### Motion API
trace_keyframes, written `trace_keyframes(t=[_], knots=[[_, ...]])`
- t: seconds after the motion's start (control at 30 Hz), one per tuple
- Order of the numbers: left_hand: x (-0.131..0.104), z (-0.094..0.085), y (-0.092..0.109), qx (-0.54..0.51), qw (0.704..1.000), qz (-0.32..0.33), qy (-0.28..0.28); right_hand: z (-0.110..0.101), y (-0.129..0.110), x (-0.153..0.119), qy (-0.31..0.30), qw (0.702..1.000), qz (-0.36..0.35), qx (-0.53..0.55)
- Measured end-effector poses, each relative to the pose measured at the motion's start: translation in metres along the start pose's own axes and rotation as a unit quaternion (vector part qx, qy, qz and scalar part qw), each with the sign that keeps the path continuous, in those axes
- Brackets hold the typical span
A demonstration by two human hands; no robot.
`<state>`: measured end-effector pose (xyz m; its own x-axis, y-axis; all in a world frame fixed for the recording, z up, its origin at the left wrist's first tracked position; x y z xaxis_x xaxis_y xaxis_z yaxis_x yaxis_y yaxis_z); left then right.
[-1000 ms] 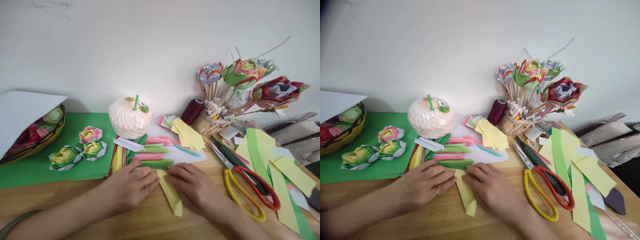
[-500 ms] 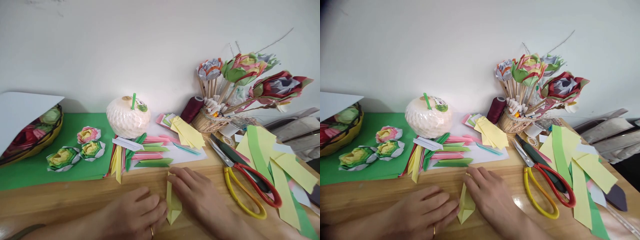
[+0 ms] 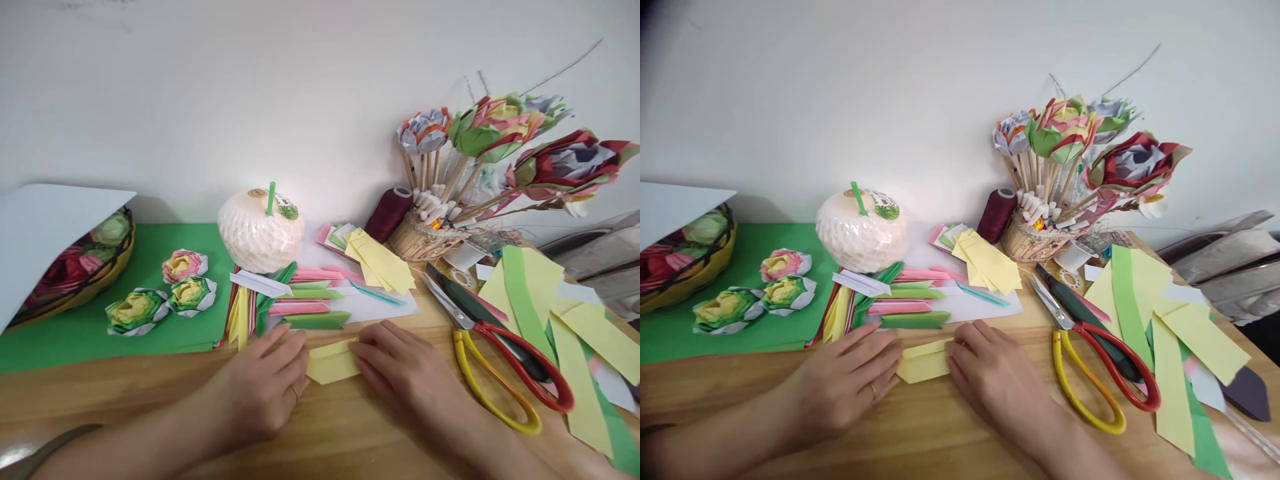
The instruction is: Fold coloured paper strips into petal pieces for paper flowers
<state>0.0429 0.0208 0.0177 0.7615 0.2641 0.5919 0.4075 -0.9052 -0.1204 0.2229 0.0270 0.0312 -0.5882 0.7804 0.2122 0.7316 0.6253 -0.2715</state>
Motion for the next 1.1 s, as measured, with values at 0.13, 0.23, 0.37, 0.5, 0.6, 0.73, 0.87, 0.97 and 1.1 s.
trace_keyframes(t=[0.13,0.23,0.37,0.5,0.6,0.73,0.87,0.97,1.1], knots=[[0.000,-0.002,-0.004,-0.017,1.000,0.018,0.006,0.002,0.001,-0.001,-0.017,1.000,-0.020,-0.007],[0.004,-0.002,-0.004,-0.026,0.999,0.018,-0.011,0.003,0.000,-0.001,-0.028,0.999,-0.018,0.009],[0.009,0.002,-0.005,-0.044,0.998,-0.021,-0.037,0.001,0.003,-0.002,-0.067,0.996,0.001,0.059],[0.009,0.001,0.000,-0.035,0.999,-0.010,-0.027,-0.002,0.008,-0.002,-0.102,0.991,-0.010,0.086],[0.007,0.000,0.004,-0.011,1.000,0.024,-0.011,-0.006,0.008,0.001,-0.070,0.993,-0.060,0.073],[0.006,0.002,-0.001,-0.050,0.998,-0.038,-0.025,-0.006,0.008,0.004,-0.043,0.995,-0.077,0.045],[0.007,0.004,-0.008,-0.143,0.982,-0.125,-0.024,-0.005,0.008,0.004,-0.028,0.997,-0.054,0.044],[0.009,0.004,-0.008,-0.155,0.978,-0.140,-0.018,-0.004,0.007,0.003,-0.020,0.996,-0.066,0.053],[0.011,0.005,-0.006,-0.150,0.978,-0.138,-0.040,-0.004,0.010,0.002,-0.034,0.995,-0.044,0.087]])
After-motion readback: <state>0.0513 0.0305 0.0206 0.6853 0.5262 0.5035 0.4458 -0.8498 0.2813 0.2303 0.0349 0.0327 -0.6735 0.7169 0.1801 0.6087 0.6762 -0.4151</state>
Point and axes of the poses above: each hand's wrist, its own x-axis towards the middle knuckle, its own z-axis out of the palm, y = z × x, the point moved 4 cm from there along x, towards the middle knuckle
